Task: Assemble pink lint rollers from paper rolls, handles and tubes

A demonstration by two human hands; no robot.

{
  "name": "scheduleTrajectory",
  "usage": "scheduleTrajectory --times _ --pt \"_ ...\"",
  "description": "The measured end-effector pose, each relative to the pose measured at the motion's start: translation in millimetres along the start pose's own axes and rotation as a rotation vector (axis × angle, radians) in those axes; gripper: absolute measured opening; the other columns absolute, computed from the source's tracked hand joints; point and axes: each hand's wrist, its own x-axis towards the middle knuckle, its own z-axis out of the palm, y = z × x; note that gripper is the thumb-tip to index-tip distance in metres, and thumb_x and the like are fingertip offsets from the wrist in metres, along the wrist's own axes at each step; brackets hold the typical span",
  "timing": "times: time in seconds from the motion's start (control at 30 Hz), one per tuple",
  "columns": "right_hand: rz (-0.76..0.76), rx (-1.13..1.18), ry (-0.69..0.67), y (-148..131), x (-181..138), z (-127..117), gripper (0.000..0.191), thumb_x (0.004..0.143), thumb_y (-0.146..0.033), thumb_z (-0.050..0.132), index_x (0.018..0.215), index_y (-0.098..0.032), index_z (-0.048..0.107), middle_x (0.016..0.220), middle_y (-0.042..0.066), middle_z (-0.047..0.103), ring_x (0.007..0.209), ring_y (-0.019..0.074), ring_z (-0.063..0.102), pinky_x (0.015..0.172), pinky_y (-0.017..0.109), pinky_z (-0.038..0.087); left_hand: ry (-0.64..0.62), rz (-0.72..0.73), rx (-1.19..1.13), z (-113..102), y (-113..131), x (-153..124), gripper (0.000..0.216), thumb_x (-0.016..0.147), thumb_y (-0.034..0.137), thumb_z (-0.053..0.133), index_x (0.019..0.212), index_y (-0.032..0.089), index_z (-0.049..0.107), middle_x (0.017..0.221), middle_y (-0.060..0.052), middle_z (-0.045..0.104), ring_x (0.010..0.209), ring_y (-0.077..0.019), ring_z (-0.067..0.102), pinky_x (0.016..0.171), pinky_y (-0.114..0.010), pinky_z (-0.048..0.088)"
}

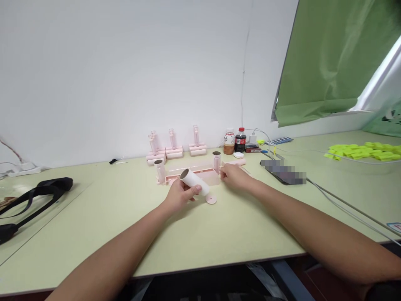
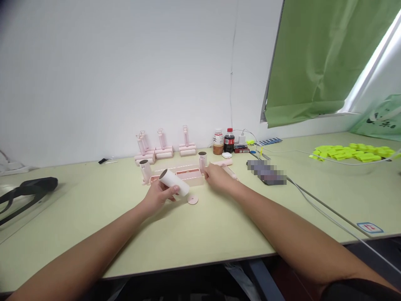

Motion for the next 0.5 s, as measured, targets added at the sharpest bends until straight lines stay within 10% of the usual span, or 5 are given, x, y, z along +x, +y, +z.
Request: scheduleTrajectory --times 0.27,0.37,0.5 --pt "-0.027 0.155 -0.048 -0.6 -7.4 -6.9 0.012 0.071 -0.011 0.054 0.066 -0.019 0.061 0.069 0.002 0.065 0.063 0.0160 0.055 0.055 0.026 0.037 -0.017 0.007 0.045 -0.3 -2.3 0.0 0.043 0.072 0.051 0.073 0.090 0.014 0.060 0.080 -0.007 0.064 0.072 -0.0186 0.062 0.055 -0.027 0.051" --pt "-0.071 0.454 0.081 -10.3 -11.6 -16.0 0.010 0.081 -0.026 0.054 0.081 -0.018 0.062 0.070 0.000 0.059 0.061 0.0141 0.052 0.053 0.025 0.038 -0.030 0.023 0.023 3.2 0.1 -2.2 0.041 0.070 0.050 0.075 0.085 0.015 0.059 0.073 -0.004 0.063 0.063 -0.0161 0.059 0.052 -0.026 0.046" --pt "-0.271 0.872 -0.073 -37.1 -25.7 -12.6 0.042 0.081 -0.041 0.064 0.116 -0.020 0.057 0.090 0.004 0.062 0.068 0.0142 0.055 0.055 0.025 0.045 -0.135 0.099 -0.018 12.8 2.9 -7.6 0.041 0.071 0.049 0.074 0.093 0.015 0.064 0.085 -0.006 0.067 0.074 -0.0200 0.063 0.063 -0.029 0.047"
